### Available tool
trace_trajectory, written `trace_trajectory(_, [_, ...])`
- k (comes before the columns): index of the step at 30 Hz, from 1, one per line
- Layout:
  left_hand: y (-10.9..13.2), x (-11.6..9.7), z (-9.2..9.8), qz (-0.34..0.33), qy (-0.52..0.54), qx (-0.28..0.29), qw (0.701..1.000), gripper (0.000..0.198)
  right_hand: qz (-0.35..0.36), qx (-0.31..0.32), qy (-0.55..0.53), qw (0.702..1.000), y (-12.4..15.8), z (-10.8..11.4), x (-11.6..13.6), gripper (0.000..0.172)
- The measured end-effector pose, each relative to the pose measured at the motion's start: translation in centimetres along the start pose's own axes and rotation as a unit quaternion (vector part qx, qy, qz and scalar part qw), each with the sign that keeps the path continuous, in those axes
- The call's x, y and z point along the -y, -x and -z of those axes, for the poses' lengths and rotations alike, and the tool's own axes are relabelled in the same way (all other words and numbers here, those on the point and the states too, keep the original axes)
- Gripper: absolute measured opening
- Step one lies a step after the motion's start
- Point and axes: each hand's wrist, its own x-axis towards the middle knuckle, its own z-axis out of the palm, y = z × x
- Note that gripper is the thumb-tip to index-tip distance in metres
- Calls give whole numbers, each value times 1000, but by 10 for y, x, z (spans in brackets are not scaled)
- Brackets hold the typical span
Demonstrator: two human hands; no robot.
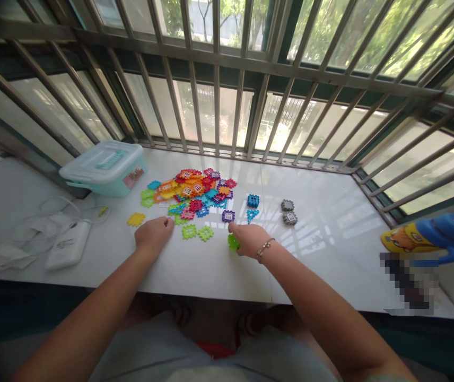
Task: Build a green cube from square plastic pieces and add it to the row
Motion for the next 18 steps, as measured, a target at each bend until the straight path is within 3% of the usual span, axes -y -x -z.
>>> trace_trajectory(4, [3,4,-2,-20,19,-21,999,49,13,18,0,1000,2,-19,33,68])
trace_trajectory(9, [28,8,-4,-151,62,-63,985,48,-9,-6,-11,1000,6,-28,50,59])
trace_trajectory(13, [67,-3,-8,-246,111,-3,963,46,-28,-46,-68,996,18,-37,49,66])
trace_trajectory(18, [120,-32,-19,-284,222,70,930,28,-50,-185,-204,960,54,-63,35,66])
